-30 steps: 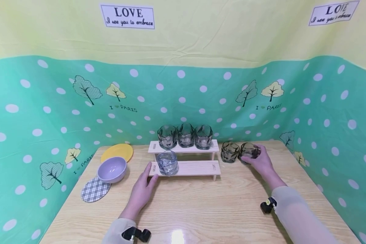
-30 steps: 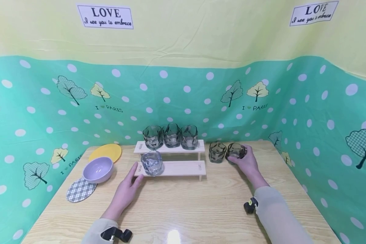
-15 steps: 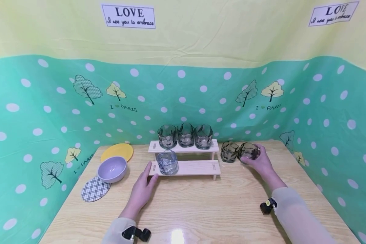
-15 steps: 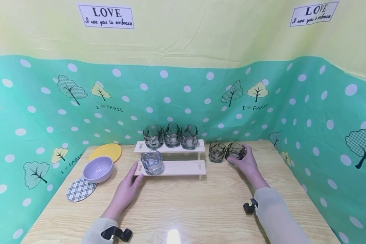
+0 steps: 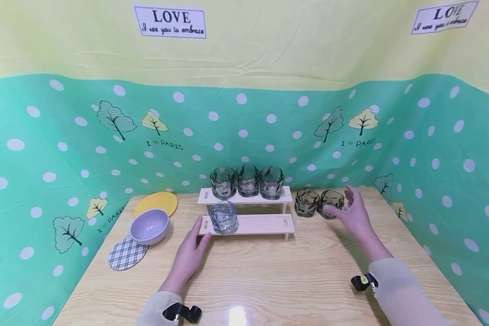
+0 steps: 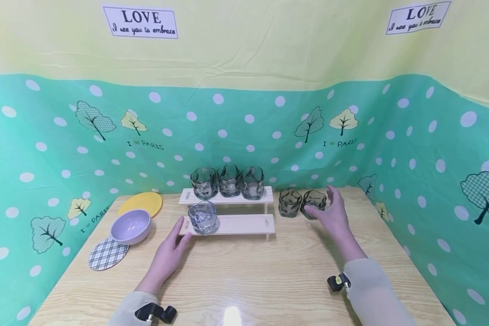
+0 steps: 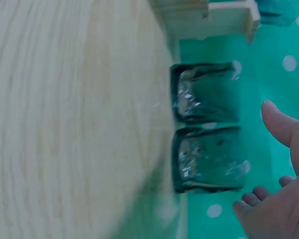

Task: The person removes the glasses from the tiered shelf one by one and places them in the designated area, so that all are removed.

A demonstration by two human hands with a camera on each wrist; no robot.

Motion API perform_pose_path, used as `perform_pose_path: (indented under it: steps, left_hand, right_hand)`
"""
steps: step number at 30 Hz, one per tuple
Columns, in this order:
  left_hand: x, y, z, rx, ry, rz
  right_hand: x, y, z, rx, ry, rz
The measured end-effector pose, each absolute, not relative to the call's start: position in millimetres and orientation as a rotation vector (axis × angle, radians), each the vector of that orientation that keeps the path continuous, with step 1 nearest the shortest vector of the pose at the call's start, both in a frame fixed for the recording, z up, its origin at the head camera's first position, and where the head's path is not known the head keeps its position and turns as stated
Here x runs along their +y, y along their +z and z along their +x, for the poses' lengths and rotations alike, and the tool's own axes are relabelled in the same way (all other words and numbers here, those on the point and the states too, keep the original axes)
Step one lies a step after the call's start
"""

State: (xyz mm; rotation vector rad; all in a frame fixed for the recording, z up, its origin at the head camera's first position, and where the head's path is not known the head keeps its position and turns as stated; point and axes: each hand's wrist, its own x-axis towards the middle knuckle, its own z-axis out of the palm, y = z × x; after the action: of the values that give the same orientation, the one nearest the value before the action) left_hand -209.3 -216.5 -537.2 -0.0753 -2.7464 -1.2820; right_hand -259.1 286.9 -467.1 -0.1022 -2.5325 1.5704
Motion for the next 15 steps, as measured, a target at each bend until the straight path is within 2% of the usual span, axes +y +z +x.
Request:
perform_pose_path:
  steps: [15]
  left_hand:
    - [-216,-537,-208,-2.753,-1.279,-0.069]
  right_hand:
    - [248,-428,-226,-2.483,1.52,0.083]
